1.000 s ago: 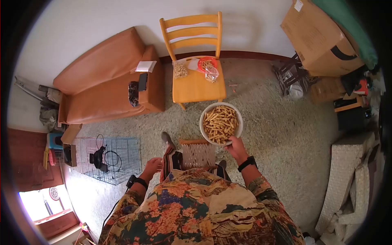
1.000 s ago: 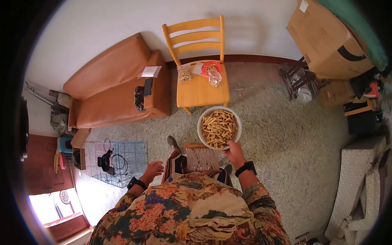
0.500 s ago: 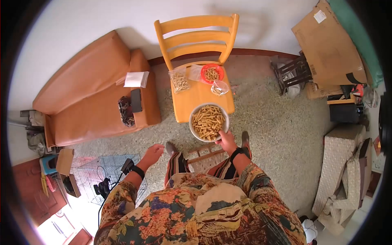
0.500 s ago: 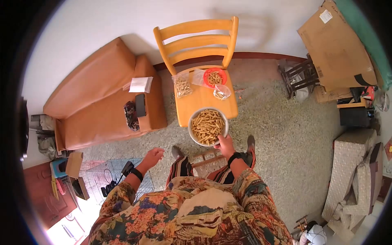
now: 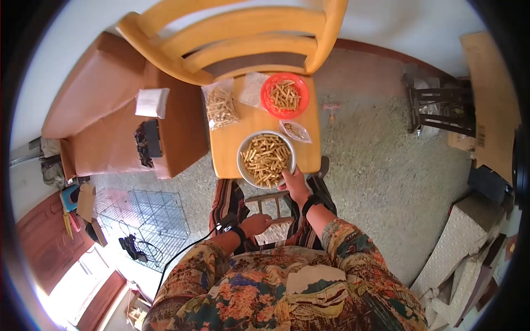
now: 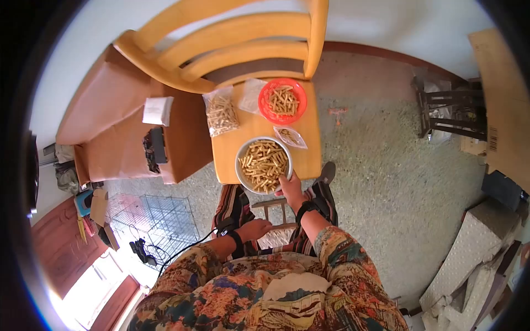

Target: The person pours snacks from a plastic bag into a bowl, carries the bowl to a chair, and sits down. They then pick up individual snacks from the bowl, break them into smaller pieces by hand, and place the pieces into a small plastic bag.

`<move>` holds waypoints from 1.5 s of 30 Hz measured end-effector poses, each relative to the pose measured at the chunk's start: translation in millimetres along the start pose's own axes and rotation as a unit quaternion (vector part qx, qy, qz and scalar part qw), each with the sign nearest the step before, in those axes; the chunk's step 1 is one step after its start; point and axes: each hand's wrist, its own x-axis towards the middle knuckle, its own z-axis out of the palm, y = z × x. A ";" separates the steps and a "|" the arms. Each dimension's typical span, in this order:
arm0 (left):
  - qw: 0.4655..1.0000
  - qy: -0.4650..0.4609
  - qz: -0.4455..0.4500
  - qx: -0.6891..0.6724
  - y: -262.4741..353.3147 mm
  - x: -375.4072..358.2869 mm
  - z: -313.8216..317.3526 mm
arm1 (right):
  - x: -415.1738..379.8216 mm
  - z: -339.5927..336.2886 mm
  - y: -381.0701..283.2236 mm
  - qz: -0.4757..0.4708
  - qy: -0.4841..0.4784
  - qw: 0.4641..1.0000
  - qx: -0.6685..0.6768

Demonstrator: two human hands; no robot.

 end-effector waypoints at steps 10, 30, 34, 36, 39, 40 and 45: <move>0.985 -0.092 -0.121 0.079 -70.6 79.2 25.2 | 34.6 23.3 0.5 -0.036 0.005 0.999 0.028; 0.971 -0.212 -0.015 0.108 -155.6 139.0 97.5 | 50.2 -3.9 5.2 -0.156 -0.095 0.977 -0.107; 0.972 -0.198 -0.042 0.122 -151.3 133.2 83.0 | 53.4 -7.2 5.5 -0.179 -0.124 0.969 -0.113; 0.978 -0.094 0.079 0.167 -144.3 130.6 74.2 | 58.0 -8.1 2.4 -0.205 -0.131 0.964 -0.106; 0.959 -0.176 0.010 0.223 -134.3 136.5 59.1 | 61.5 -10.5 3.7 -0.204 -0.145 0.963 -0.102; 0.978 -0.090 0.050 0.180 -166.3 138.6 88.8 | 61.9 -13.3 6.2 -0.193 -0.145 0.962 -0.126; 0.949 -0.222 0.043 0.219 -135.2 139.3 51.1 | 63.9 -13.6 2.0 -0.159 -0.175 0.967 -0.094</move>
